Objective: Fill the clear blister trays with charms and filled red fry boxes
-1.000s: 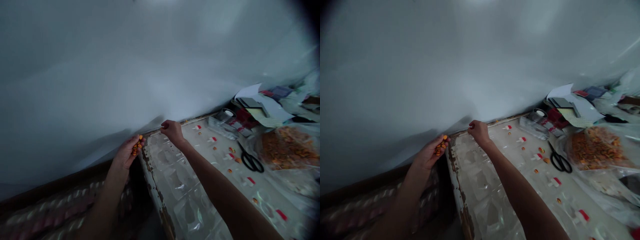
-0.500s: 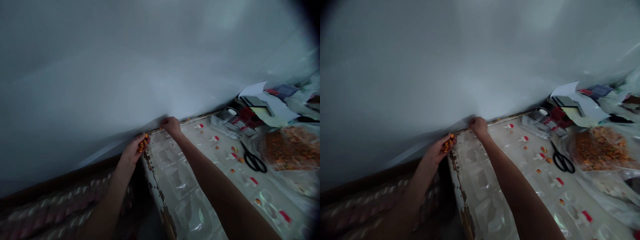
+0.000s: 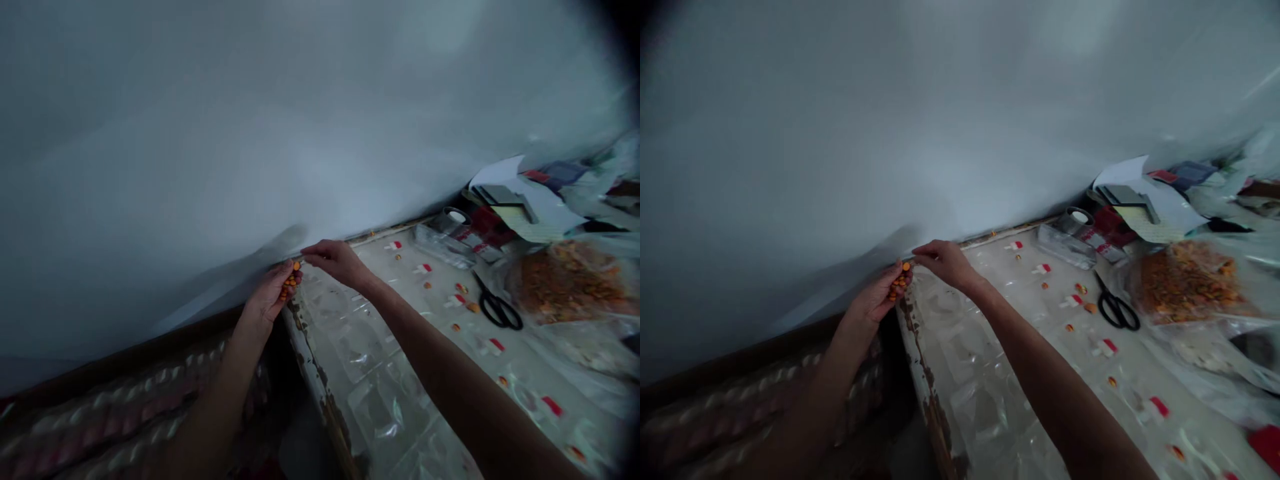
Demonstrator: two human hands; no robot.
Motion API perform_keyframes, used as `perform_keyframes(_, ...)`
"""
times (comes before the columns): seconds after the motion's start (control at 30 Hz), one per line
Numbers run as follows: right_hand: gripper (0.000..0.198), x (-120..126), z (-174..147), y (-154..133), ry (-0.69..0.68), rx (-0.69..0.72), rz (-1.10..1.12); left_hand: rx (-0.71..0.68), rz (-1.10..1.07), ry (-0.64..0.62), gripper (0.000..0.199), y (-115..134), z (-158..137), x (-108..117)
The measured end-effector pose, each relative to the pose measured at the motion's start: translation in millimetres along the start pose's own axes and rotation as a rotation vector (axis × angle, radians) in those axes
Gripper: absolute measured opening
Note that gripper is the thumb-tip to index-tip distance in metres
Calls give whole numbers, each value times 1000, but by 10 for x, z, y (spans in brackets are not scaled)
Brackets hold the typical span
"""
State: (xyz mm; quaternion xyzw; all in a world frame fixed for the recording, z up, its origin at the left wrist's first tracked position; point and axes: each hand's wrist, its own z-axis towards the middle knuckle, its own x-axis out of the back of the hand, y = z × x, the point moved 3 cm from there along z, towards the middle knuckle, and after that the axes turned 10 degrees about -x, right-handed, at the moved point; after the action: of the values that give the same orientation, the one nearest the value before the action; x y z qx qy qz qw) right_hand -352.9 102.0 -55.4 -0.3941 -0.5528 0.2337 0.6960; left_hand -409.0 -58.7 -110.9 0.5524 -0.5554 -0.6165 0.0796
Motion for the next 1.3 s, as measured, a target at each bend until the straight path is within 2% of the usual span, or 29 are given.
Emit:
perform_keyframes(0.07,25,-35,-98,-119,-158,34,171,-17,-2,-55,39,6,-15,-82)
perform_keyframes(0.13,24,-1,-162,-167,-207,-6,317,-10,-14,-90,43,18,-27,-199)
perform_keyframes(0.23,26,144,-235,-140,-147,-93,462,27,-56,-130,41,25,-40,-418)
perform_keyframes(0.33,30,280,-320,-56,-70,-222,556,94,-82,-171,29,-22,-47,-614)
perform_keyframes(0.47,35,378,-426,28,50,-363,536,135,-77,-176,20,-132,-41,-725)
perform_keyframes(0.63,32,354,-492,-3,-36,-297,524,126,-108,-216,23,-214,-20,-762)
perform_keyframes(0.8,25,377,-546,56,109,-279,565,190,-134,-108,28,-251,-38,-781)
perform_keyframes(0.9,28,397,-563,255,200,-403,362,153,-167,50,27,-184,-71,-644)
perform_keyframes(1.0,20,347,-565,438,255,-478,-101,77,-287,198,23,-80,-134,-427)
perform_keyframes(1.13,11,132,-587,454,237,-374,-649,151,-338,218,26,-75,-229,-276)
perform_keyframes(1.2,16,27,-625,418,204,-312,-796,137,-341,235,26,-109,-246,-262)
perform_keyframes(1.3,26,-48,-676,386,149,-239,-869,79,-334,230,25,-168,-230,-278)
